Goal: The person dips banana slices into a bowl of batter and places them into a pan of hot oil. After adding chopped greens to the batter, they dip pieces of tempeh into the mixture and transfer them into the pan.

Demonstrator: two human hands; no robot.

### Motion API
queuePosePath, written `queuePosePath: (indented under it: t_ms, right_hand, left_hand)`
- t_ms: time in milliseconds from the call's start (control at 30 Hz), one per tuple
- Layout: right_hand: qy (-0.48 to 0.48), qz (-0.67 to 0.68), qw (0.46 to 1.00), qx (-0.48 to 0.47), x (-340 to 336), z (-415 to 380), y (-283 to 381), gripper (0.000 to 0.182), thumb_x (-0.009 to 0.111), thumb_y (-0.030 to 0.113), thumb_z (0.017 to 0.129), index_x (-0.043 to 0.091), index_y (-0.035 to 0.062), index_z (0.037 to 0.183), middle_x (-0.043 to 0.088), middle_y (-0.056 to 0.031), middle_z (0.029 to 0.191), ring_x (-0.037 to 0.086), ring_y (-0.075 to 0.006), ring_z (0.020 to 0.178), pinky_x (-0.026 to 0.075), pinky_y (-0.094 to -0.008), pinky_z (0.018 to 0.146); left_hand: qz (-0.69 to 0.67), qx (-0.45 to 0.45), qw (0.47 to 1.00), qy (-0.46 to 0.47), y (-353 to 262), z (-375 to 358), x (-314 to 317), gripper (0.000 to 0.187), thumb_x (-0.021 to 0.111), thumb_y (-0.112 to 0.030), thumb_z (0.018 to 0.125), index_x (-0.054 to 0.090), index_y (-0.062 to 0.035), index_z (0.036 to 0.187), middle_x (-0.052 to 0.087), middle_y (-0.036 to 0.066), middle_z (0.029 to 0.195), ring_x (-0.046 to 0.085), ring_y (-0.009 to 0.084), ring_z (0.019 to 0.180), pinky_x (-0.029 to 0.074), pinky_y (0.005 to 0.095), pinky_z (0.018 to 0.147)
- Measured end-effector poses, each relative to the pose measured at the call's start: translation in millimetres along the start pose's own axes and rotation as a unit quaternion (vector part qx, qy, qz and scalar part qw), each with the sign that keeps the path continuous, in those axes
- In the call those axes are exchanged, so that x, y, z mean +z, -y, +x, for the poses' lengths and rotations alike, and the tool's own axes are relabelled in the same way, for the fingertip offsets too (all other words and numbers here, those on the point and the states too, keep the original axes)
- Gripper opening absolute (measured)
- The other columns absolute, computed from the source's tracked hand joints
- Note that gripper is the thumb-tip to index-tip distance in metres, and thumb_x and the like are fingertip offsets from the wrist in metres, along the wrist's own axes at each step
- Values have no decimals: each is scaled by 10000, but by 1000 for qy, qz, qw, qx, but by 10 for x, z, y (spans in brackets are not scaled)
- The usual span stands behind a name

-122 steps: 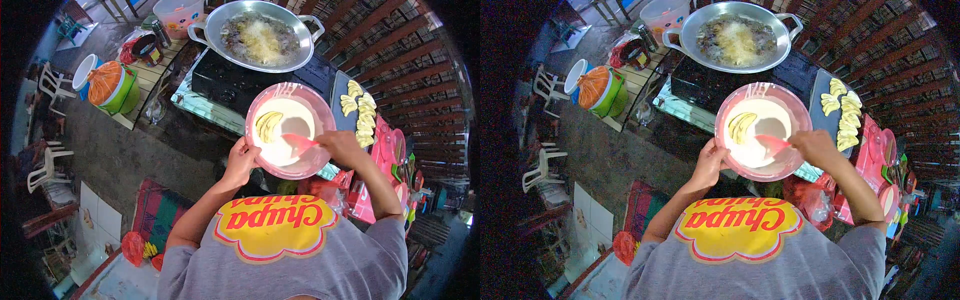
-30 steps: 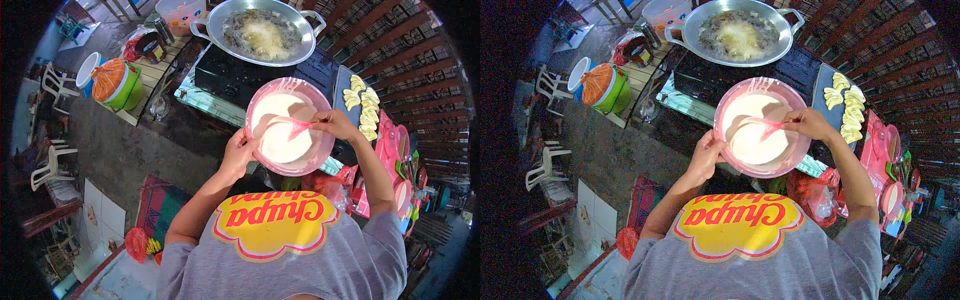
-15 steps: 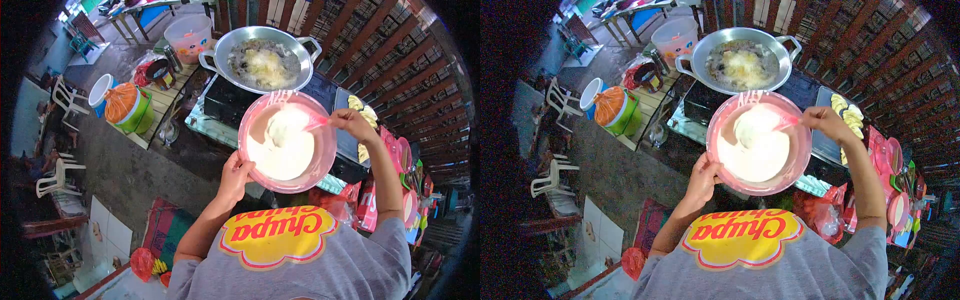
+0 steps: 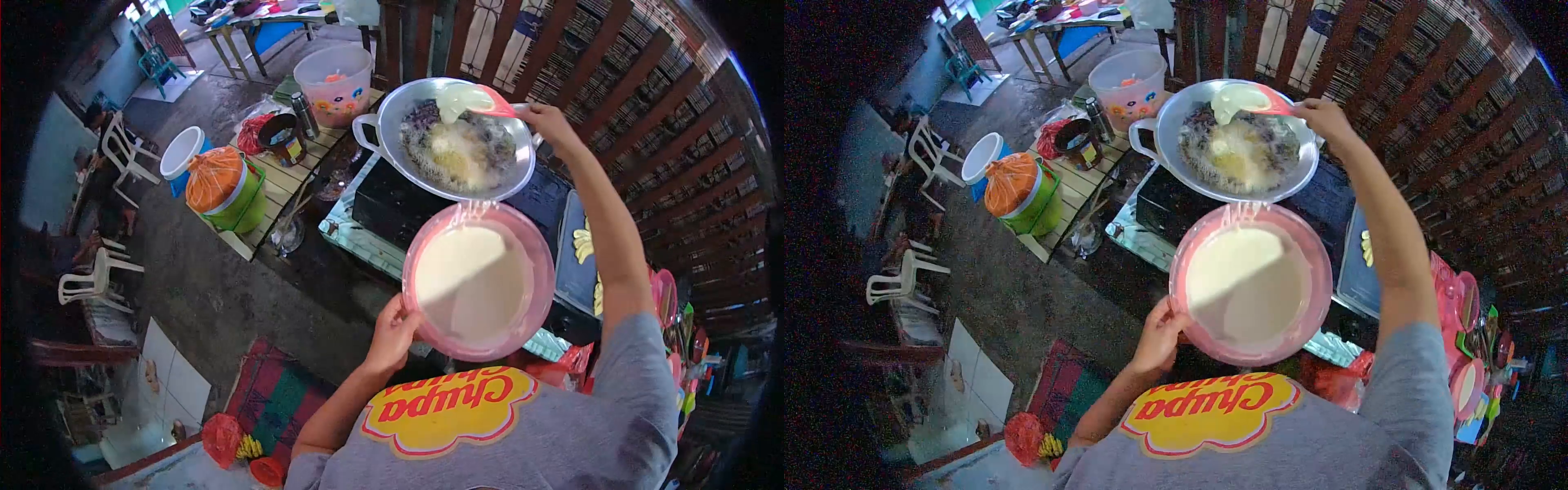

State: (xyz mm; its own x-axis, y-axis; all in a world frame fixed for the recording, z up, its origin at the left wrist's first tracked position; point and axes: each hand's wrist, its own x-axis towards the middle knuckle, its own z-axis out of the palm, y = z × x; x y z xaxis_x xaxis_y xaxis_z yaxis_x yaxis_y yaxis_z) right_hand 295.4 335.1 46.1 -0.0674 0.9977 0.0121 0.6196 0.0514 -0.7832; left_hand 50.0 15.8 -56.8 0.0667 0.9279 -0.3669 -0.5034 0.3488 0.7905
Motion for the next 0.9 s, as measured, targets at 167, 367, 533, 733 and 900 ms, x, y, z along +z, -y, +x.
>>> queuePosePath:
  t_ms: [167, 367, 533, 733, 900]
  right_hand:
    - [-1, -230, 973, 15, 554, 505, -131, 335, 525, 394, 686, 609, 136, 881, 597, -113, 802, 564, -269, 797, 430, -370, 663]
    - [-104, -408, 903, -88, 853, 368, 140, 242, 467, 276, 735, 585, 92, 839, 587, -116, 817, 566, -280, 786, 442, -396, 656]
    - [-164, -534, 783, -273, 731, 395, 24, 144, 459, 158, 706, 581, 91, 743, 576, -115, 716, 580, -258, 675, 446, -358, 566]
    - [-183, -371, 905, -96, 2, -592, 450, 192, 479, 248, 740, 569, 111, 840, 583, -119, 707, 578, -267, 697, 445, -368, 590]
    - [21, -160, 987, 14, -436, -1967, 234, 270, 511, 323, 730, 588, 96, 853, 587, -113, 732, 572, -251, 672, 438, -326, 600]
  left_hand:
    - [-15, -55, 997, -41, 28, -51, 3, 160, 509, -44, 742, 499, -51, 901, 527, 3, 810, 515, 78, 652, 435, 211, 510]
    - [-5, -52, 998, -30, 178, 17, -79, 136, 522, -53, 728, 497, -56, 862, 525, 0, 798, 506, 71, 572, 425, 198, 491]
    - [-13, -54, 998, -15, 84, 33, -5, 159, 520, -43, 728, 493, -54, 884, 524, -4, 791, 506, 71, 599, 429, 200, 503]
    - [-6, -39, 999, 4, 63, 66, 43, 198, 500, -19, 735, 487, -47, 931, 539, 19, 826, 539, 103, 671, 468, 243, 557]
    - [44, -55, 997, 13, 58, 88, 109, 195, 417, 4, 720, 456, -34, 908, 537, 62, 848, 556, 142, 721, 494, 300, 646]
